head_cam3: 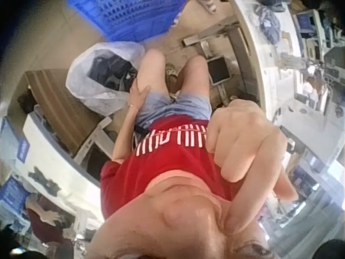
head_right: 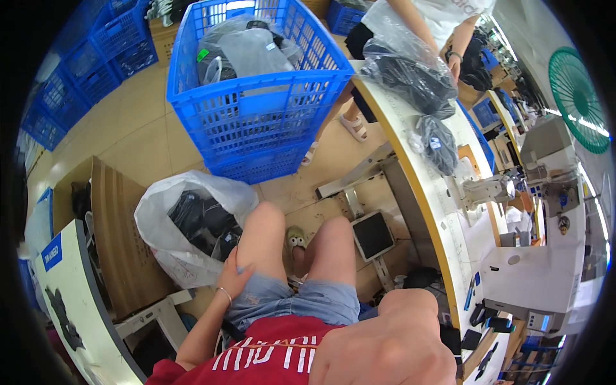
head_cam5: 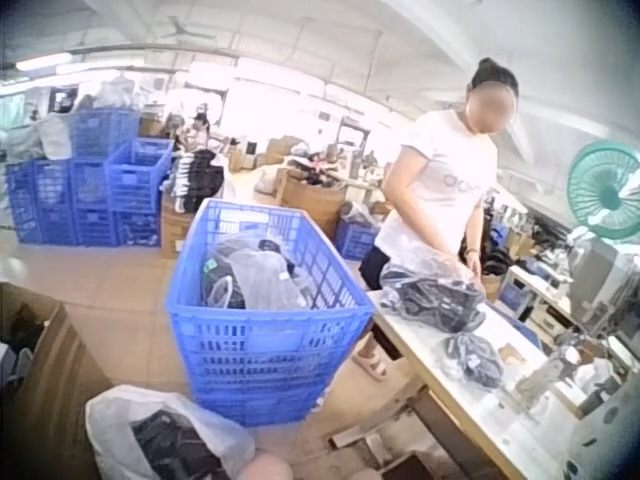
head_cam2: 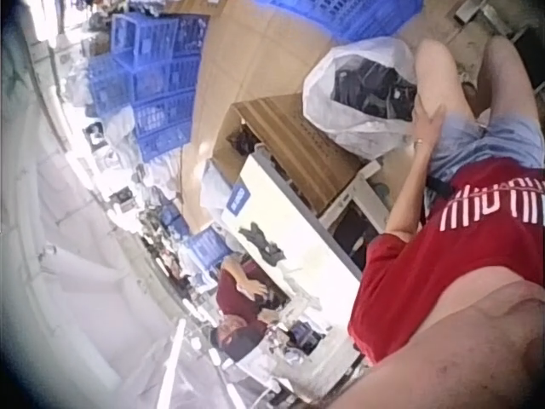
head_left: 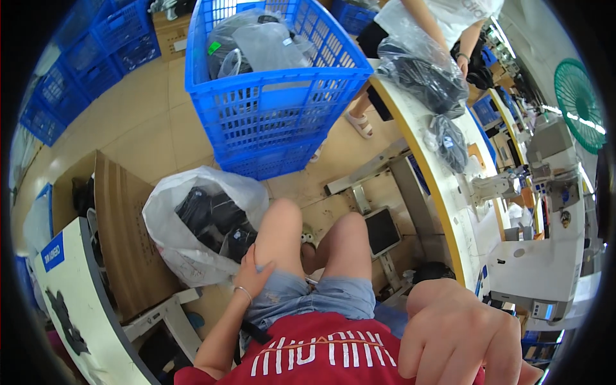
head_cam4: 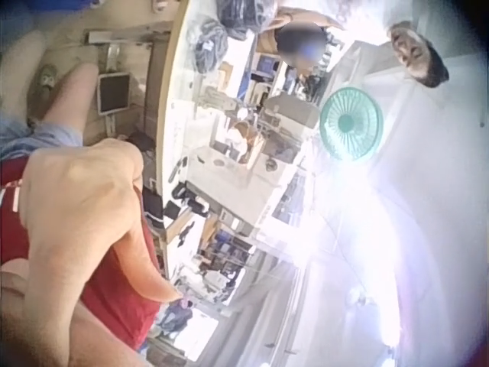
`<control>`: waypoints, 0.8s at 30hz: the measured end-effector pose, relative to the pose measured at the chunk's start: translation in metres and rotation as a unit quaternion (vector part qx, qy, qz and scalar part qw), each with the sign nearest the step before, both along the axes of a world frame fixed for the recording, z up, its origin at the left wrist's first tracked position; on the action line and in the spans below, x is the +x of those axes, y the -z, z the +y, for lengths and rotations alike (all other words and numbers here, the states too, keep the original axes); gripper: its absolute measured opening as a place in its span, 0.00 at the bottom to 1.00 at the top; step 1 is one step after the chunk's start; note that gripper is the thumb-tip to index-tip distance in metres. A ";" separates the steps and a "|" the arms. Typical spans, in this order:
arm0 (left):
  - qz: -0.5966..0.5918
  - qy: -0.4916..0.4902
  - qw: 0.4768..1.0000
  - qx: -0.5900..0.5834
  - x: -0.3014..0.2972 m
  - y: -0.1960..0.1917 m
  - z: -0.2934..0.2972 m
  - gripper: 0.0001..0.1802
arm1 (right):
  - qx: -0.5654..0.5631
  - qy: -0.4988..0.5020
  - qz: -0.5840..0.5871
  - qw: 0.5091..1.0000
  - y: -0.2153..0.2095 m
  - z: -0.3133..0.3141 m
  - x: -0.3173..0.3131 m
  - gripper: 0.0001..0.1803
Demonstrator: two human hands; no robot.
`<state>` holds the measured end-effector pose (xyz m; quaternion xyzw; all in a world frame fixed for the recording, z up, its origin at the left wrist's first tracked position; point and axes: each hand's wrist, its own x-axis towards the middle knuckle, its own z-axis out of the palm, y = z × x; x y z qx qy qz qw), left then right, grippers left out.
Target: Sorting, inspecting, and trimming shoe uppers taken from a large sack and workstations.
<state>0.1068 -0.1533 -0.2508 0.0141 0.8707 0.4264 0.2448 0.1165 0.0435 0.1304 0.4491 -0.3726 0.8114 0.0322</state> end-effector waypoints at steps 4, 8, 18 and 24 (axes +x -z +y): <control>0.007 -0.007 1.000 0.002 0.001 -0.004 -0.001 0.48 | 0.051 -0.081 0.016 0.995 0.000 -0.002 -0.015 0.28; 0.001 0.006 1.000 0.006 -0.002 -0.003 -0.001 0.47 | 0.089 -0.118 -0.084 0.985 -0.003 0.000 -0.010 0.26; -0.043 -0.082 0.994 -0.052 -0.016 0.113 -0.070 0.36 | 0.077 -0.292 -0.138 0.943 0.042 -0.030 -0.043 0.23; 0.052 0.358 0.801 -0.477 -0.033 0.206 -0.155 0.33 | 0.311 0.041 -0.404 0.859 0.137 -0.027 -0.064 0.16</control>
